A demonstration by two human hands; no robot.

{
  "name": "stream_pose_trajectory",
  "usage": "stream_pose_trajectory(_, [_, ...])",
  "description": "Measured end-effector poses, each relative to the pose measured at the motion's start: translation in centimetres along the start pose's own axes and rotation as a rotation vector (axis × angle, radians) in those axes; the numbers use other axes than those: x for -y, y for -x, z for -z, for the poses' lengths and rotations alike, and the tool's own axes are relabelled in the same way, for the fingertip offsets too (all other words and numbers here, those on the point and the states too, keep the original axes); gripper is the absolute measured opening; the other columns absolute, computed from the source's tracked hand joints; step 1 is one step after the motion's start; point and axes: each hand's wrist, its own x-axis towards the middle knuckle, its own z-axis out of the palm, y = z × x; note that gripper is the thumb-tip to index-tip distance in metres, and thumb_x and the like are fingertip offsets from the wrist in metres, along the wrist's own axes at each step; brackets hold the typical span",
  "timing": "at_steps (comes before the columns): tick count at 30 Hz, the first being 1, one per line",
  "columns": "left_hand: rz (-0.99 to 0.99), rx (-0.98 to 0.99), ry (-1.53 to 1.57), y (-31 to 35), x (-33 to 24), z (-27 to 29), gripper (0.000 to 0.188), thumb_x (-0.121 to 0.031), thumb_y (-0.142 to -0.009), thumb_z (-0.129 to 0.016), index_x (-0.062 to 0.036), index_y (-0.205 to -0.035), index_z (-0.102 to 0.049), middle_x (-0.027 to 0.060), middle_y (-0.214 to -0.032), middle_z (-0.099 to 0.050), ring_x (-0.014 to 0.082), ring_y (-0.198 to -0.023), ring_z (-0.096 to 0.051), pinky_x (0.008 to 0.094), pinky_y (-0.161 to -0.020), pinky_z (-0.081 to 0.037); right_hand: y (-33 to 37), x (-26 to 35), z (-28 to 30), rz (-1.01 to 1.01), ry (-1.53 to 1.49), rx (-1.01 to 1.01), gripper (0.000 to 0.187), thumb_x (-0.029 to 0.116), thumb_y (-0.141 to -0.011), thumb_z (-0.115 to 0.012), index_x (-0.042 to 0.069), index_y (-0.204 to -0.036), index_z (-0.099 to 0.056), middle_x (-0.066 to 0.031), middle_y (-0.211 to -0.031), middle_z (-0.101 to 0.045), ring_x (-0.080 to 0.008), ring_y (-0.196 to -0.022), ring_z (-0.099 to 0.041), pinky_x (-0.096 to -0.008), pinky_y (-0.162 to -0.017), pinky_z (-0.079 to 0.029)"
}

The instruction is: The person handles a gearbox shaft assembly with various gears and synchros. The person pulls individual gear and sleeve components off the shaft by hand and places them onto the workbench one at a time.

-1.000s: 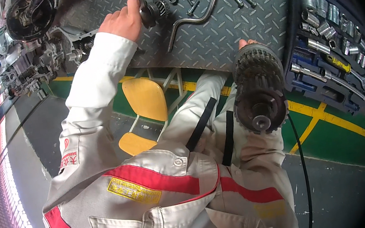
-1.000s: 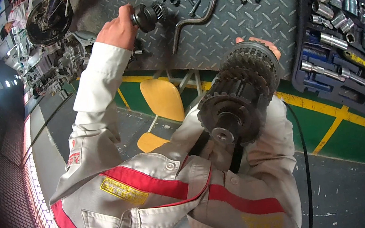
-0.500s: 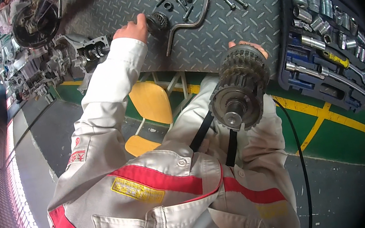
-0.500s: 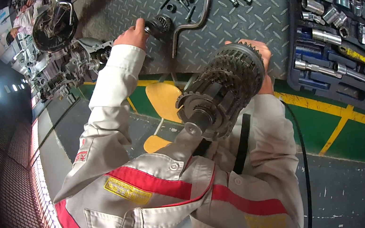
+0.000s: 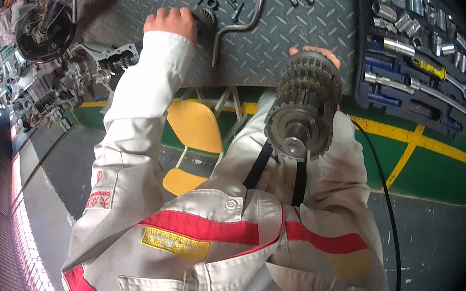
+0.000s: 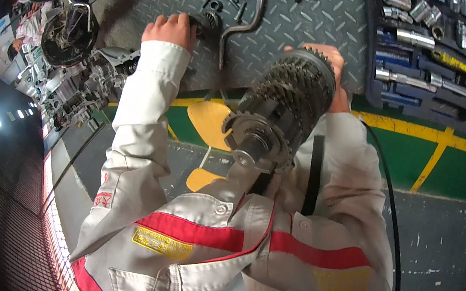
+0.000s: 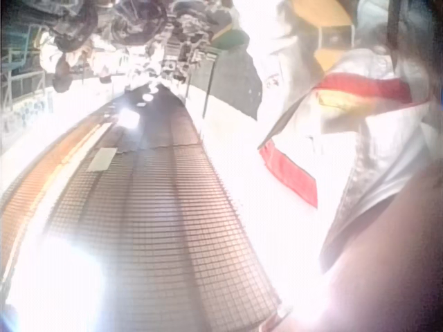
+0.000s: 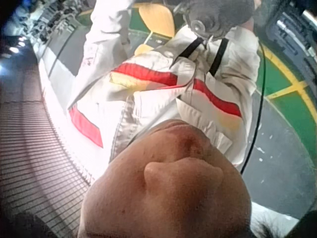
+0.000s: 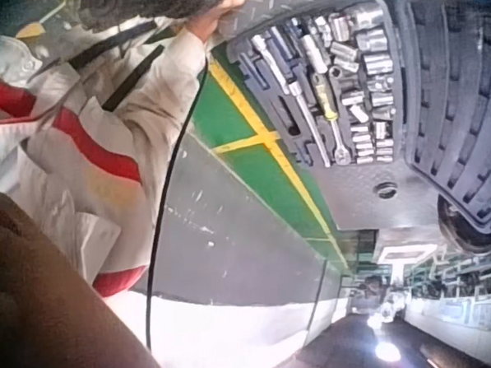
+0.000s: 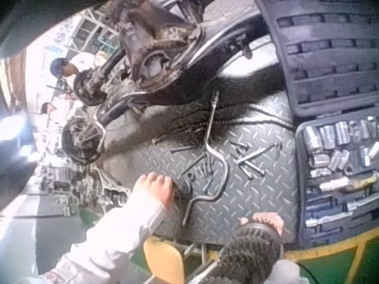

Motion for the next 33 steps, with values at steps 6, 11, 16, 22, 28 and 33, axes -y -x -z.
stream_pose_trajectory(6, [0.028,0.161,-0.062,-2.7,-1.9,1.8,0.042,-0.05,-0.089,-0.048,-0.0118,-0.102,-0.058,0.0082,-0.099,-0.066,0.0277,-0.099,-0.061,0.04,-0.082,-0.048,3.6,-4.8,1.4,0.203,-0.117,-0.042,0.01,-0.001,-0.072,-0.065,-0.003,-0.08,-0.059,-0.0085,-0.071,-0.06,-0.0158,-0.059,-0.059,-0.0266,-0.058,-0.051])
stream_pose_trajectory(11, [0.016,0.148,-0.139,-1.2,-0.9,2.0,0.056,-0.061,-0.085,-0.048,-0.0157,-0.117,-0.052,0.0121,-0.11,-0.062,0.0287,-0.103,-0.061,0.0424,-0.084,-0.049,3.4,-4.8,1.1,0.131,-0.125,0.09,0.018,-0.003,-0.075,-0.066,-0.004,-0.093,-0.067,-0.0078,-0.081,-0.068,-0.0098,-0.065,-0.063,-0.0223,-0.061,-0.054])
stream_pose_trajectory(16, [-0.151,-0.062,0.069,-1.9,-1.6,6.5,0.06,-0.06,-0.084,-0.049,-0.016,-0.125,-0.05,0.0142,-0.109,-0.062,0.0301,-0.098,-0.062,0.0428,-0.084,-0.049,4.4,-5.1,1.7,0.01,-0.214,0.046,0.01,0.0,-0.081,-0.061,-0.004,-0.088,-0.066,-0.0095,-0.08,-0.068,-0.012,-0.064,-0.063,-0.0242,-0.058,-0.054])
stream_pose_trajectory(22, [-0.074,0.308,-0.019,-7.5,-3.2,1.8,0.054,-0.057,-0.081,-0.059,-0.01,-0.107,-0.062,0.0135,-0.107,-0.065,0.0313,-0.098,-0.062,0.0413,-0.083,-0.05,3.2,-4.7,1.4,0.055,-0.276,-0.01,0.004,0.002,-0.081,-0.062,-0.002,-0.081,-0.065,-0.0089,-0.078,-0.067,-0.0156,-0.063,-0.065,-0.0269,-0.059,-0.055])
stream_pose_trajectory(28, [0.121,0.32,0.12,-9.2,-4.4,0.7,0.041,-0.039,-0.078,-0.068,-0.0107,-0.107,-0.062,0.0154,-0.103,-0.066,0.032,-0.097,-0.063,0.0419,-0.083,-0.051,1.4,-2.0,0.6,0.317,-0.086,-0.032,0.016,0.009,-0.062,-0.063,-0.001,-0.062,-0.05,-0.0101,-0.058,-0.049,-0.028,-0.049,-0.052,-0.0342,-0.047,-0.041])
stream_pose_trajectory(33, [0.17,0.178,0.304,-6.6,-3.3,3.4,0.036,-0.035,-0.074,-0.073,-0.0121,-0.1,-0.065,0.0127,-0.097,-0.067,0.0313,-0.092,-0.065,0.0403,-0.08,-0.052,1.6,-3.0,0.6,0.381,-0.129,0.009,0.018,0.009,-0.062,-0.064,0.0,-0.06,-0.049,-0.012,-0.057,-0.048,-0.0286,-0.049,-0.051,-0.0344,-0.046,-0.039])
